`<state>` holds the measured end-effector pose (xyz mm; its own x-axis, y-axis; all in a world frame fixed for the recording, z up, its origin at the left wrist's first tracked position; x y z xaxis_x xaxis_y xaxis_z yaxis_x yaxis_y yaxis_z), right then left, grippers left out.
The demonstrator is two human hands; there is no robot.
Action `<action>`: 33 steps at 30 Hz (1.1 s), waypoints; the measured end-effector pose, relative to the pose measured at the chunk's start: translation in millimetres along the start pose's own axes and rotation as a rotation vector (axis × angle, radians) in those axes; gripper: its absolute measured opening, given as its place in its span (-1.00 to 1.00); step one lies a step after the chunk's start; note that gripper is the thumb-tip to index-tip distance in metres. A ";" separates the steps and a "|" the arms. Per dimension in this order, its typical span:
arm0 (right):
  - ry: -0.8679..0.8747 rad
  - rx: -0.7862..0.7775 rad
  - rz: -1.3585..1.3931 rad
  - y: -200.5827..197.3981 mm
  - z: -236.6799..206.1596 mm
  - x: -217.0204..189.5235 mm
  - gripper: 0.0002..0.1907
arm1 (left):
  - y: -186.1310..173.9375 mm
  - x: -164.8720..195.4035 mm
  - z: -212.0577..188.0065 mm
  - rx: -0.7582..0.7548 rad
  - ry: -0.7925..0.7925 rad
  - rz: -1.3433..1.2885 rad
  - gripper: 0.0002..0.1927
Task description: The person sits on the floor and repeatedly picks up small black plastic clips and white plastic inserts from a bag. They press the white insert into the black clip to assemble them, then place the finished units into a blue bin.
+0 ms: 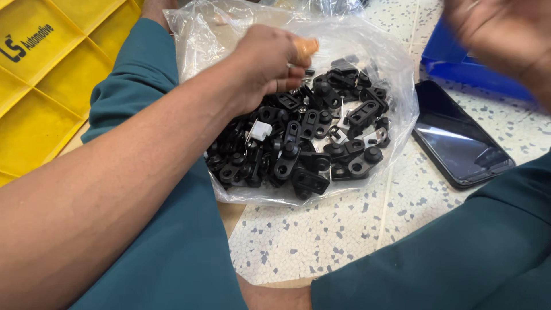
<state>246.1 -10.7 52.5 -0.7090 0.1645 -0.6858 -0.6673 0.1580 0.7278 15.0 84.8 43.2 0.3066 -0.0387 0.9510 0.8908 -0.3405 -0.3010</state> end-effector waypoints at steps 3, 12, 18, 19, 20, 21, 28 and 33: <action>-0.078 -0.092 -0.683 12.6 1.4 13.8 -0.61 | 20.8 -11.1 3.9 -0.101 0.171 0.391 -0.65; -0.152 -0.277 -2.185 14.7 -0.5 74.7 -0.55 | 58.7 -22.0 -19.9 -0.128 0.125 0.626 -0.73; -0.311 -0.037 -1.874 32.4 4.5 64.2 -0.52 | 50.8 -32.1 -9.3 0.003 -0.266 -0.081 -0.76; -0.303 0.023 -1.796 32.4 2.7 63.3 -0.51 | 47.1 -31.1 -7.4 0.039 -0.272 -0.125 -0.78; -0.273 -0.055 -1.625 37.1 0.2 67.6 -0.50 | 42.9 -30.1 -5.9 0.075 -0.278 -0.171 -0.79; -0.244 -0.129 -1.453 42.6 -1.1 69.7 -0.49 | 37.2 -29.8 -4.9 0.102 -0.296 -0.198 -0.77; -0.074 -0.411 -2.016 31.4 -0.3 97.4 -0.49 | -20.0 -23.3 18.1 0.189 -0.366 -0.733 -0.75; 0.018 -0.424 -2.228 20.8 -2.0 114.9 -0.40 | -26.1 -25.4 22.9 0.169 -0.278 -0.751 -0.76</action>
<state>150.2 9.5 -11.2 0.9861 0.0722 -0.1495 -0.1394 -0.1296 -0.9817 -8.4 116.2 25.3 -0.3398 0.3852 0.8580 0.9236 -0.0356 0.3818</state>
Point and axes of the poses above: each hand's wrist, its own z-axis towards the middle knuckle, its own y-axis out of the palm, x = y × z, the point moved 7 cm from there along z, towards the middle knuckle, and after that the axes turned 11 degrees about x, right-handed, at the moved point
